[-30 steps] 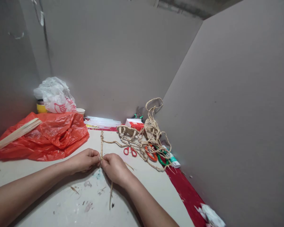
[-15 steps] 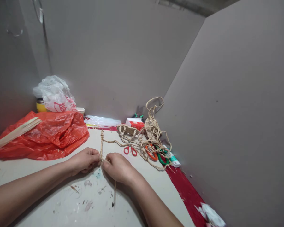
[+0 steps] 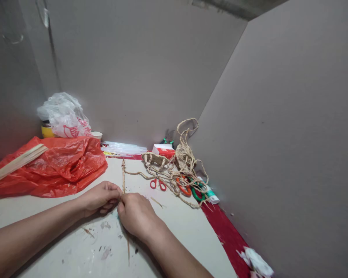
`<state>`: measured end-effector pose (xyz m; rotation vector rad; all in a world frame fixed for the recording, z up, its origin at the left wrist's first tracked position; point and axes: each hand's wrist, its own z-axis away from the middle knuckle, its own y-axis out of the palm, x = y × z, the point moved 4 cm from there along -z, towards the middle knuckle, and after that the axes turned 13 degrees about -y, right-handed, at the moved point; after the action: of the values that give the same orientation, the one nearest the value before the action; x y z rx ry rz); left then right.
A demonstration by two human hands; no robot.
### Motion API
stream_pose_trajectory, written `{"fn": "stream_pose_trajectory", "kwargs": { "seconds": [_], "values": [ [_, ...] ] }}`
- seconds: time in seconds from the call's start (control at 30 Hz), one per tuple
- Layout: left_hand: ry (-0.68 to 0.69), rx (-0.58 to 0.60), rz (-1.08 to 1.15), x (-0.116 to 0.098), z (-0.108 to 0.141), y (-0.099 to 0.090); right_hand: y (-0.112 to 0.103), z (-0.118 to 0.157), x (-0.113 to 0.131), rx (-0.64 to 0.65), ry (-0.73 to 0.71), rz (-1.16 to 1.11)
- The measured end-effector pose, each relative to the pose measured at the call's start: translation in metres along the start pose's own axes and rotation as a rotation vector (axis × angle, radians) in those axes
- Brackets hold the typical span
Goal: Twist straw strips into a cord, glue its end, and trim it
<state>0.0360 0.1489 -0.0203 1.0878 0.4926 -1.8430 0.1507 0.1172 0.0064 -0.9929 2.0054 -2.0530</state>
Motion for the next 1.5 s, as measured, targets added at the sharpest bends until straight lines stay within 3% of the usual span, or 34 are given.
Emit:
{"fn": "stream_pose_trajectory", "kwargs": {
  "seconds": [0.1, 0.17, 0.23, 0.33, 0.47, 0.67, 0.83, 1.03, 1.2, 1.33, 1.43, 1.5],
  "values": [
    [0.0, 0.044, 0.045, 0.002, -0.002, -0.003, -0.005, 0.004, -0.003, 0.092, -0.058, -0.16],
    [0.004, 0.077, 0.067, 0.003, -0.003, -0.003, -0.008, 0.005, -0.01, 0.168, -0.017, -0.368],
    [-0.005, 0.109, 0.09, 0.002, -0.002, -0.004, -0.013, 0.002, -0.019, 0.102, 0.072, -0.521],
    [-0.02, 0.155, 0.108, -0.001, 0.0, -0.002, -0.018, -0.005, -0.029, -0.118, 0.144, -0.658],
    [-0.007, 0.168, 0.095, -0.002, 0.002, -0.001, -0.002, -0.012, -0.025, -0.035, 0.184, -0.858],
    [0.063, 0.12, -0.042, 0.001, -0.003, 0.0, 0.005, -0.011, -0.028, -0.004, 0.223, -0.865],
    [0.092, -0.038, -0.279, -0.003, 0.0, -0.003, 0.01, -0.012, -0.032, -0.013, 0.271, -0.888],
    [-0.029, 0.078, -0.234, -0.003, 0.008, 0.008, 0.02, -0.013, -0.03, -0.095, 0.282, -0.976],
    [-0.016, -0.028, -0.15, 0.002, 0.011, 0.019, 0.024, -0.013, -0.023, -0.008, 0.243, -1.146],
    [-0.121, -0.023, -0.303, -0.003, 0.014, 0.015, 0.019, -0.012, -0.023, -0.037, 0.248, -1.224],
    [-0.012, -0.261, -0.34, -0.016, 0.013, -0.004, 0.016, -0.011, -0.024, -0.026, 0.243, -1.272],
    [0.095, -0.368, -0.211, -0.02, 0.011, -0.013, 0.015, -0.011, -0.024, -0.006, 0.233, -1.313]
  ]
}}
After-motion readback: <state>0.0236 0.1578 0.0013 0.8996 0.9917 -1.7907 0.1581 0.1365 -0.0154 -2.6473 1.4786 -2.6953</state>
